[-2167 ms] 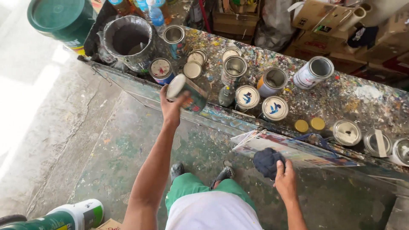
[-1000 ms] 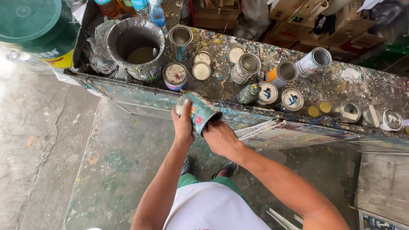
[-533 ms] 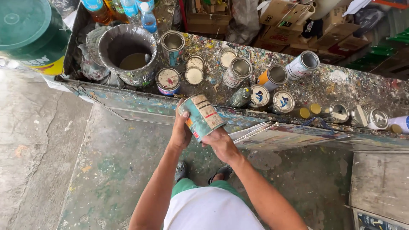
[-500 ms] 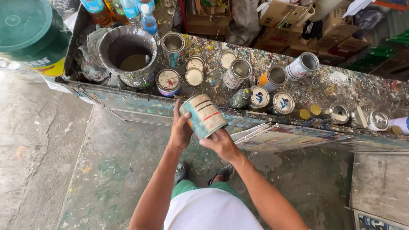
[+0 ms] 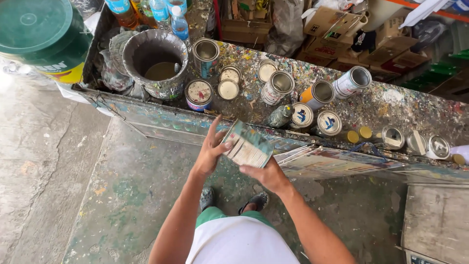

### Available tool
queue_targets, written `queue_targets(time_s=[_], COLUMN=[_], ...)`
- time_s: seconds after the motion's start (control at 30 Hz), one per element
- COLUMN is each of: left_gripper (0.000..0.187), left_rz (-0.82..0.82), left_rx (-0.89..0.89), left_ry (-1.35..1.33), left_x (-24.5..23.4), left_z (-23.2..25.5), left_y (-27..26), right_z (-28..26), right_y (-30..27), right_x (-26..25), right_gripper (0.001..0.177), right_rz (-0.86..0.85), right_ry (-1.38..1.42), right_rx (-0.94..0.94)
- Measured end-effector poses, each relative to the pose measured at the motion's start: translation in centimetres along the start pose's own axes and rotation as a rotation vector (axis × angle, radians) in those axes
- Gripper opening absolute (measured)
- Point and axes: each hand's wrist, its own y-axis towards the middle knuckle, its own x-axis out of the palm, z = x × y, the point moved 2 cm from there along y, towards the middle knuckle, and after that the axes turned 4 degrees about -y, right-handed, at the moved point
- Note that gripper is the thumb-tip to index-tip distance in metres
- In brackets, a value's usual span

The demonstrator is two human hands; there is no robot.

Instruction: Inspecting and cleaning small paint cans by opening lids, checking contents, and wiping with a cloth.

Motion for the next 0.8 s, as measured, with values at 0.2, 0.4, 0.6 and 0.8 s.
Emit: queue_targets(time_s=[0.2,0.4,0.6,0.8], left_gripper=[0.097,0.109,0.125,0.135], left_rz=[0.195,0.019,-0.212,-0.585], left_rx=[-0.206,-0.045,-0.005,-0.027], left_ry=[0.113,0.338,0.366,1.224], left_x=[-1.0,-1.4,-2.1,6.7], left_z=[-0.7,-0.4,-3.1,1.0], left_y=[-0.8,-1.3,0.3,0.9], right_z=[2.8,8.4,4.2,0.3], right_y=[-3.1,-3.2,-3.1,-3.4], right_x=[0.6,0.1,-4.8,-9.7], right_gripper=[0.064,0.039,0.016,0.017], right_rz=[-0.163,0.051,0.134,-0.110], right_ry=[-0.528,0.573,0.444,-0.079], right_rx=[0.071,0.213,0.118,0.159])
